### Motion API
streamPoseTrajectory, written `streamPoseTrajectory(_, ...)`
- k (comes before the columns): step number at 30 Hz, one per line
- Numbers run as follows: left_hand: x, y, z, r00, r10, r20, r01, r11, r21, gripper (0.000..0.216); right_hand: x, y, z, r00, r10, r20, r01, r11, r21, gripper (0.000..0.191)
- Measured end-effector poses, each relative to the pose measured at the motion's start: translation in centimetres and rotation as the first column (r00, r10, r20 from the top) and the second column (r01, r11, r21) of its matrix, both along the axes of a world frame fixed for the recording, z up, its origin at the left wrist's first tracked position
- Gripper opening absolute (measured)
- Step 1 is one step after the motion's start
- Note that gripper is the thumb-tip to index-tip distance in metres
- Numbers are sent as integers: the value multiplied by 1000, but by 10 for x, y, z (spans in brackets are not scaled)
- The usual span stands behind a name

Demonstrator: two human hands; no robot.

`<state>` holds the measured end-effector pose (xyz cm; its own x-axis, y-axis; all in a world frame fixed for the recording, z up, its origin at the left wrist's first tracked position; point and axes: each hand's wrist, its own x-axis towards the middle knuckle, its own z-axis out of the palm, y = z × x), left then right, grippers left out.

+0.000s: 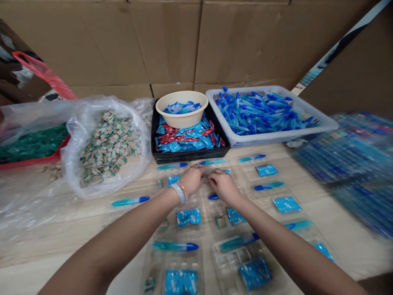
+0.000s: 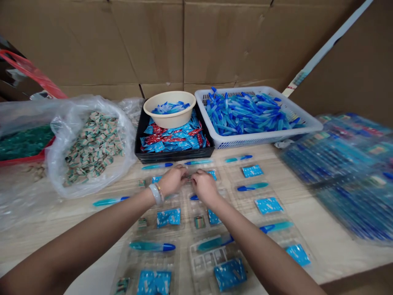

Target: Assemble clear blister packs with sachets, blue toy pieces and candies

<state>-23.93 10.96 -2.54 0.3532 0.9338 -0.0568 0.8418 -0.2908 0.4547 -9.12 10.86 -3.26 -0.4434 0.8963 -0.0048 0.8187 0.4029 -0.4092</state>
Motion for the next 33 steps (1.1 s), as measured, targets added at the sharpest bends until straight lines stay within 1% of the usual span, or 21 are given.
streamPoseTrajectory(2,3,-2,-5,998,50,-26,-50,999,21,10,-4,1,-2,1000,2,1,-2,1000,-7,21)
streamPoseTrajectory(4,7,-4,-6,997,58,-41,-57,998,24,12,-4,1,-5,1000,12,-18,-12,1000,-15,22)
streamPoseTrajectory(8,7,-12,4,999,26,-22,-25,999,41,17,2,3,-5,995,12,-98,-7,999,48,21)
streamPoseTrajectory(10,-3,-19,10,999,49,9,-50,996,76,17,-2,5,1,989,18,-149,-6,996,84,20)
streamPoseTrajectory(11,-12,-23,14,997,70,34,-73,993,95,15,-7,6,7,984,37,-175,-20,995,97,19)
streamPoseTrajectory(13,-43,-33,20,989,119,86,-129,983,127,17,-27,5,23,969,102,-224,-77,990,119,19)
streamPoseTrajectory(14,-64,-39,22,983,152,103,-165,977,137,19,-41,4,33,957,143,-251,-113,985,132,19)
streamPoseTrajectory(16,-118,-52,27,962,252,103,-265,954,137,24,-78,-1,52,925,234,-299,-195,968,157,20)
streamPoseTrajectory(17,-149,-58,29,935,342,90,-351,929,117,28,-99,-4,60,909,276,-313,-231,958,172,21)
streamPoseTrajectory(18,-179,-64,30,893,447,53,-450,889,88,35,-122,-6,65,898,311,-313,-264,947,183,24)
streamPoseTrajectory(19,-209,-69,31,836,549,5,-548,834,67,40,-146,-7,68,894,335,-299,-290,939,184,27)
streamPoseTrajectory(20,-236,-74,30,786,618,-37,-616,786,50,40,-171,-6,69,897,345,-276,-307,936,172,31)
streamPoseTrajectory(21,-259,-78,28,746,661,-79,-660,750,38,36,-196,-6,66,903,345,-256,-315,937,150,32)
streamPoseTrajectory(22,-277,-82,26,723,683,-104,-685,728,28,31,-219,-4,61,908,341,-244,-319,940,123,31)
streamPoseTrajectory(24,-298,-89,17,711,691,-127,-696,718,7,23,-263,-1,45,908,351,-229,-347,936,58,23)
streamPoseTrajectory(26,-302,-93,7,712,691,-127,-697,717,-4,19,-299,1,27,911,369,-185,-378,926,-12,22)
streamPoseTrajectory(28,-299,-94,-1,706,693,-148,-697,716,26,20,-324,1,10,927,359,-111,-368,927,-73,22)
streamPoseTrajectory(31,-294,-91,-7,695,695,-184,-692,716,93,30,-346,3,-9,955,293,-54,-297,949,-107,19)
streamPoseTrajectory(33,-295,-87,-9,698,691,-187,-688,720,93,30,-352,6,-18,964,262,-51,-266,955,-128,15)
